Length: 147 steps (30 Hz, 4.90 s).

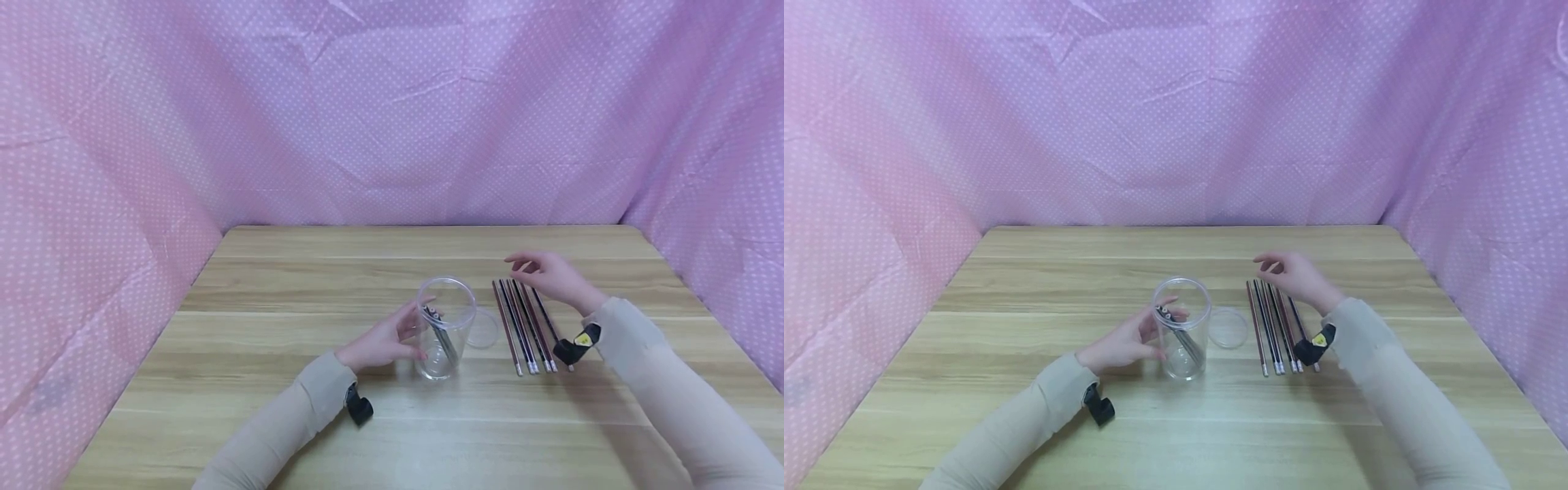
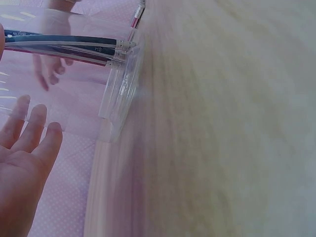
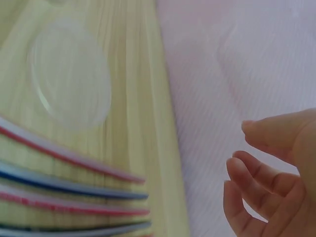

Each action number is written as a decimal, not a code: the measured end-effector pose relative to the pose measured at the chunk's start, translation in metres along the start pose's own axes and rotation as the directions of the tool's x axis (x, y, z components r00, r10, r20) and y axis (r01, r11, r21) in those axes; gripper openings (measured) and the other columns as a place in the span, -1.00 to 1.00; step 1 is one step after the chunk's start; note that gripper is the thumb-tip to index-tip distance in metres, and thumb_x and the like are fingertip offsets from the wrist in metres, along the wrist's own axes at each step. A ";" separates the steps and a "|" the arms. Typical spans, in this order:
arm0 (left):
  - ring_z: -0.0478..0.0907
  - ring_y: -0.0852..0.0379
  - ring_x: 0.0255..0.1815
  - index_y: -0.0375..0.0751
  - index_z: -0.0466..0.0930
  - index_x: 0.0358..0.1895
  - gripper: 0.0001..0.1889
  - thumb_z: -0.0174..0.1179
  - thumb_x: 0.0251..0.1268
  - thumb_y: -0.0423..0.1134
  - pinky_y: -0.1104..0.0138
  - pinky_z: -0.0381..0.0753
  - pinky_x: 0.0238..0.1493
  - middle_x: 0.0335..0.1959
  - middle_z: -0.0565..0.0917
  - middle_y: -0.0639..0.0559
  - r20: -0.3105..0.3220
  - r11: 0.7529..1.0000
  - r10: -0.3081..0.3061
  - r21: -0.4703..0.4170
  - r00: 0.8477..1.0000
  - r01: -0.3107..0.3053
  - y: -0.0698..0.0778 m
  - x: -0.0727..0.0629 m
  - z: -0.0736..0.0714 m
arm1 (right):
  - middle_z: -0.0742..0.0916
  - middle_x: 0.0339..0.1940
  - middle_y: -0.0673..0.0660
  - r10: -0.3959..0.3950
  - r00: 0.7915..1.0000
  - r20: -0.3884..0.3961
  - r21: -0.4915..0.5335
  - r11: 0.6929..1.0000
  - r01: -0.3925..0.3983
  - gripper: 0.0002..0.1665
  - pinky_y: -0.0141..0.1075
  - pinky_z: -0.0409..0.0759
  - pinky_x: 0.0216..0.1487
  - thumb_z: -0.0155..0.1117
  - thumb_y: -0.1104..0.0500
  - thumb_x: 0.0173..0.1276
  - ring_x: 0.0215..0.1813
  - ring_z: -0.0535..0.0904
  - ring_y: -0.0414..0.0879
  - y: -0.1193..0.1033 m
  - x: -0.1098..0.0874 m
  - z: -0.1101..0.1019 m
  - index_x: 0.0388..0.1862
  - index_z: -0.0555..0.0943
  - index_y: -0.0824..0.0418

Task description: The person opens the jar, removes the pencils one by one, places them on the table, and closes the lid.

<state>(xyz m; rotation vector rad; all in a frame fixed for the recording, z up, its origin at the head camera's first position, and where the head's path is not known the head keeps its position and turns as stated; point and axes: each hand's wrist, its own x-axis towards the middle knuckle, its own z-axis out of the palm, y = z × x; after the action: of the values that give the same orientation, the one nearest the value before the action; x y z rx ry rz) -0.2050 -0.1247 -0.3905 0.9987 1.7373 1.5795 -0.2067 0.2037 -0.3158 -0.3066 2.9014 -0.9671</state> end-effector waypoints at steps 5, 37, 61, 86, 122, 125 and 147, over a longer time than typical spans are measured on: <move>0.13 -0.02 0.48 0.10 -0.10 0.51 0.03 0.26 0.01 -0.58 0.25 0.19 0.47 0.45 0.20 -0.19 -0.001 1.000 -0.009 0.015 1.000 0.009 0.000 0.000 0.001 | 0.67 -0.15 0.28 -0.070 0.997 -0.012 0.018 0.997 0.071 -0.64 -0.29 0.62 -0.16 0.16 0.25 0.36 -0.12 0.61 0.08 -0.022 -0.004 0.002 0.10 0.53 0.37; 0.15 -0.03 0.47 0.02 -0.10 0.51 0.00 0.27 0.03 -0.55 0.23 0.19 0.47 0.45 0.23 -0.15 -0.014 1.000 -0.009 0.019 1.000 0.009 0.000 -0.001 0.005 | 0.68 -0.14 0.03 -0.657 0.743 -0.128 -0.120 0.754 0.646 -0.62 -0.41 0.57 -0.18 0.36 0.39 0.09 -0.16 0.57 -0.19 -0.110 -0.028 0.014 -0.05 0.63 0.24; 0.12 -0.05 0.48 0.08 -0.24 0.53 0.06 0.25 0.06 -0.54 0.18 0.18 0.48 0.50 0.12 -0.11 -0.030 0.998 -0.055 0.004 0.998 0.055 -0.001 -0.003 0.002 | 0.55 0.23 0.08 -0.750 0.656 0.079 -0.214 0.630 0.746 -0.47 -0.12 0.41 0.28 0.23 0.07 0.32 0.26 0.41 -0.04 -0.131 -0.037 0.022 0.28 0.45 0.09; 0.13 -0.08 0.47 0.04 -0.20 0.53 0.02 0.26 0.09 -0.49 0.15 0.20 0.47 0.53 0.04 -0.06 -0.018 1.000 0.004 0.025 1.000 -0.003 -0.001 -0.004 0.003 | 0.51 0.27 0.10 -0.766 0.632 0.119 -0.310 0.576 0.756 -0.43 -0.05 0.38 0.32 -0.06 -0.10 0.49 0.33 0.34 0.04 -0.125 -0.043 0.038 0.32 0.39 0.18; 0.13 -0.14 0.47 -0.06 -0.20 0.52 0.01 0.26 0.08 -0.50 0.10 0.18 0.47 0.48 0.13 -0.18 -0.037 0.998 -0.051 0.022 0.998 0.052 0.002 -0.005 0.004 | 0.69 0.09 0.07 -0.608 0.793 0.043 -0.118 0.785 0.608 -0.59 -0.06 0.52 0.19 0.07 0.28 0.39 0.19 0.48 0.00 -0.127 -0.043 0.028 0.20 0.53 0.29; 0.13 -0.15 0.46 -0.07 -0.20 0.52 0.00 0.26 0.09 -0.49 0.11 0.19 0.47 0.48 0.14 -0.19 -0.039 0.999 -0.040 0.022 0.998 0.041 0.000 -0.005 0.004 | 0.71 0.02 0.06 -0.590 0.806 0.048 -0.081 0.802 0.592 -0.62 -0.15 0.59 0.09 0.09 0.33 0.36 0.10 0.54 -0.08 -0.130 -0.040 0.025 0.14 0.57 0.28; 0.10 -0.12 0.48 -0.09 -0.20 0.52 0.01 0.25 0.07 -0.53 0.13 0.16 0.48 0.51 0.06 -0.15 -0.024 1.000 -0.031 0.002 0.999 0.031 0.000 -0.005 0.006 | 0.75 -0.47 -0.08 -0.469 0.876 0.116 -0.139 0.865 0.482 -0.68 -0.51 0.47 -0.54 0.47 0.31 0.03 -0.50 0.46 -0.39 -0.153 -0.022 0.021 -0.18 0.76 0.07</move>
<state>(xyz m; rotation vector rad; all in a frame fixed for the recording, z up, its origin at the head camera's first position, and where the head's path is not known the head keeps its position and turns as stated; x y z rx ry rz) -0.1979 -0.1253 -0.3914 0.9537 1.7622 1.5767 -0.1566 0.0767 -0.2407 -1.0905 2.8892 -0.7319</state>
